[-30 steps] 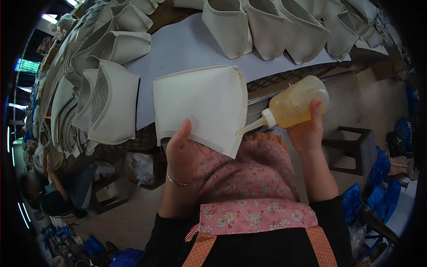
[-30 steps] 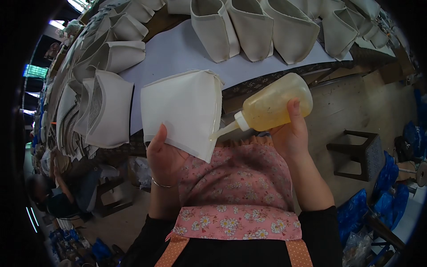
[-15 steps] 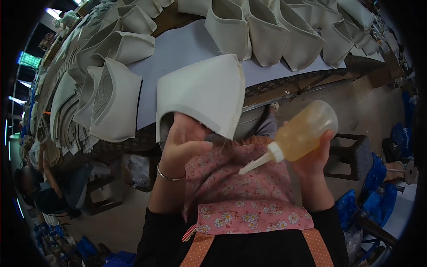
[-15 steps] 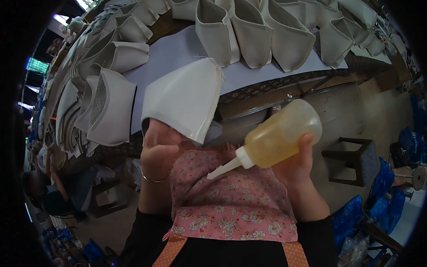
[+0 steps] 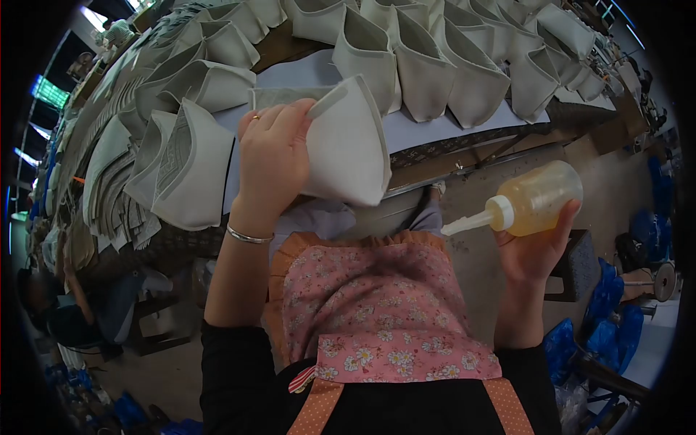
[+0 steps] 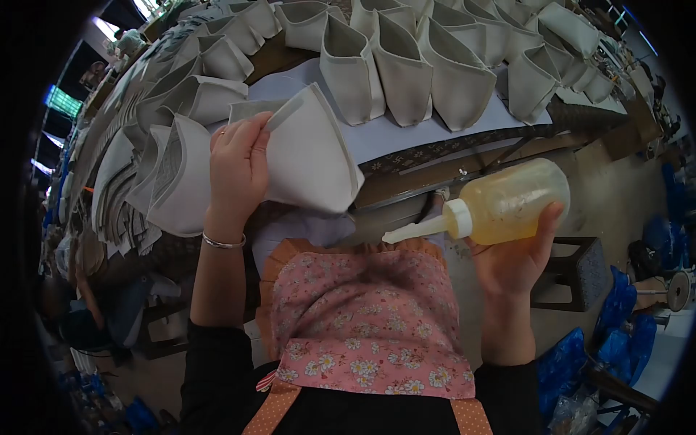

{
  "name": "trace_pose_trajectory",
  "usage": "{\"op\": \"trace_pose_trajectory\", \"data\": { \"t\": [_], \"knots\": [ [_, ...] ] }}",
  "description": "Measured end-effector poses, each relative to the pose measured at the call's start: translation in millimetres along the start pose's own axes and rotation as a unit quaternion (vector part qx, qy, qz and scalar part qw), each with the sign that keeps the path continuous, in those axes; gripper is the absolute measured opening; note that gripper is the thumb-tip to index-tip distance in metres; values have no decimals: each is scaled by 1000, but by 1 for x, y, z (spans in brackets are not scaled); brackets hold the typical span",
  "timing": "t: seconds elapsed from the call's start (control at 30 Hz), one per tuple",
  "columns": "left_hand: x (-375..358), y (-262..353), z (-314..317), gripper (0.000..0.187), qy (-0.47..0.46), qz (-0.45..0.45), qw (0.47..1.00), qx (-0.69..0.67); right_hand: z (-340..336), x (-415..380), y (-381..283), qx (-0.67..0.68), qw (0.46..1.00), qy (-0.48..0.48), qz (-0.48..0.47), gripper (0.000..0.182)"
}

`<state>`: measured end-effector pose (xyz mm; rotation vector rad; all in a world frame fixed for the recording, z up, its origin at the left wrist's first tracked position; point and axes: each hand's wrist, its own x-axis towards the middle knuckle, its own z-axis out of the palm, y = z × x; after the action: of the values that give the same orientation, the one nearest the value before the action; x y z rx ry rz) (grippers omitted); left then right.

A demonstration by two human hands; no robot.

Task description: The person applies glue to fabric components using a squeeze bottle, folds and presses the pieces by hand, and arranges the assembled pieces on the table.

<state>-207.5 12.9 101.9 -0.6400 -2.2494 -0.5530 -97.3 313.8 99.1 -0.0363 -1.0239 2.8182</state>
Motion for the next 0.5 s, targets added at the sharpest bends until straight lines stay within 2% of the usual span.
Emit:
{"op": "trace_pose_trajectory", "data": {
  "t": [0.07, 0.13, 0.27, 0.4, 0.5],
  "knots": [
    [3, 13, -10, 7, 25, 6, 1000, -17, 10, 2, -3, -47, 998, 11, -35, 60],
    [-2, 32, -20, 4, -24, -2, 995, -95, 10, 8, -5, -63, 997, -1, -53, 63],
    [-14, 54, -27, 2, -45, 6, 991, -128, 14, 19, -10, -106, 987, -58, -102, 68],
    [-21, 63, -32, 5, -55, 26, 987, -145, 25, 32, -12, -131, 982, -90, -105, 68],
    [-21, 68, -36, 7, -60, 35, 988, -140, 29, 37, -13, -197, 970, -99, -105, 67]
  ]
}}
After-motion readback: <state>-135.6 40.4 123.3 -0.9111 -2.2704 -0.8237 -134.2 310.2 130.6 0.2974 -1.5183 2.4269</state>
